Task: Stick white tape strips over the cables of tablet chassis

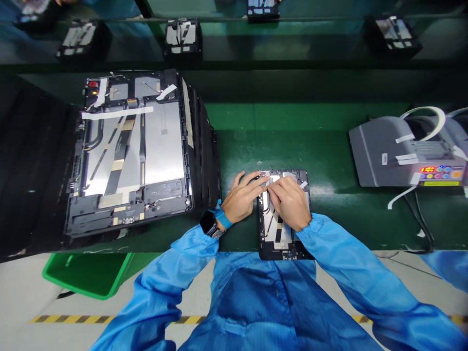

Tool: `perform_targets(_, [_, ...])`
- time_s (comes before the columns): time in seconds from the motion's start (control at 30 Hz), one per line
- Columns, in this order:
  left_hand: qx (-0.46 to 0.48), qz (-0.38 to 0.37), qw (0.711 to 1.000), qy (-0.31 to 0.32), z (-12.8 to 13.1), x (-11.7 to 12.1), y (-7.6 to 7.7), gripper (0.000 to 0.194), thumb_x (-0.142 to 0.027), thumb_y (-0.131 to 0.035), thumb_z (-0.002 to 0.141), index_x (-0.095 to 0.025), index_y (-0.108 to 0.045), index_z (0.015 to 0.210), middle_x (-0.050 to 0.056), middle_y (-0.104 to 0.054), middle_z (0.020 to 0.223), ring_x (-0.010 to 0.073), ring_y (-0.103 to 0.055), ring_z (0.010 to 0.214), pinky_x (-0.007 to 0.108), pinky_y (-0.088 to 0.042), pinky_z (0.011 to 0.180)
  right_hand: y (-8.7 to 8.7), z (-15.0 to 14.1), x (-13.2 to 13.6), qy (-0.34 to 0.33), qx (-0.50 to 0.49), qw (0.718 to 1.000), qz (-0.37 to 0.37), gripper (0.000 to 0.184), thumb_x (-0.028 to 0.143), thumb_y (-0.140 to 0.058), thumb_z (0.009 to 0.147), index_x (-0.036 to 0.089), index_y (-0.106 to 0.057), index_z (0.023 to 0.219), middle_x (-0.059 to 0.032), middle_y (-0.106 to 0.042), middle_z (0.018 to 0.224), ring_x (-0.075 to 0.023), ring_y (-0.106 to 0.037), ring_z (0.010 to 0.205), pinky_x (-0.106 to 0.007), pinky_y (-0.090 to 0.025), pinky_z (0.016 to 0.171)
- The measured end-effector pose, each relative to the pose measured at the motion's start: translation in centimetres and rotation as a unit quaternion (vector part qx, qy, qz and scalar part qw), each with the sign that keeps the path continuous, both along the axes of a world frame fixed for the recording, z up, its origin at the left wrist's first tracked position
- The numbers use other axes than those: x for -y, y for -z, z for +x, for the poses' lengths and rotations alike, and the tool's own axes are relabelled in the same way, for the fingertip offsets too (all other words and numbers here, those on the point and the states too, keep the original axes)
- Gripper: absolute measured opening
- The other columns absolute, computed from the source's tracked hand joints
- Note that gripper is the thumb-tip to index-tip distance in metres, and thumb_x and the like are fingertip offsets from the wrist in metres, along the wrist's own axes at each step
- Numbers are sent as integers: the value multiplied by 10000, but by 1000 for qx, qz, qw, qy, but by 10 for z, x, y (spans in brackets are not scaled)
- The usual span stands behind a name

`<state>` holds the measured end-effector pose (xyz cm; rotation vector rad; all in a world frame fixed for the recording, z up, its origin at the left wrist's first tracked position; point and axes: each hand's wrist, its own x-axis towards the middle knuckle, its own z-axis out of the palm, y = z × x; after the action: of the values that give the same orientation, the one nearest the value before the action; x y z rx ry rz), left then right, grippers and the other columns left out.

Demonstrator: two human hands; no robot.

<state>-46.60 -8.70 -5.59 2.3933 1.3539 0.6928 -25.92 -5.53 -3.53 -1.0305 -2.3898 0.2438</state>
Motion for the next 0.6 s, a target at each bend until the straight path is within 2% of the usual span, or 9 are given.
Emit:
perform_targets(0.3, [28,12,1000,7,-2,-1,3,550,-13,-390,964,-225,-652,1398,95,-629,1553,288,-448,1542,659,-318,1261,0,2,0,-8,47,998,44,265,130,-518,1065,174,-748,941,-91,-668,861,-245,-525,860,-376,-415,757])
perform_targets(0.5, [46,43,998,11,0,-3,3,556,-55,-377,1007,-150,-546,1528,163,-636,1526,296,-485,1512,547,-417,1182,-4,4,-2,-20,91,991,101,244,110,-542,1055,141,-760,950,-85,-641,839,-234,-496,829,-363,-399,756])
perform_targets(0.6, [22,47,999,6,1,-3,5,559,-69,-381,1027,-177,-536,1553,154,-627,1540,300,-492,1509,511,-439,1125,-5,5,2,-26,105,988,108,240,92,-544,1045,135,-767,967,-88,-635,837,-239,-494,830,-373,-399,757])
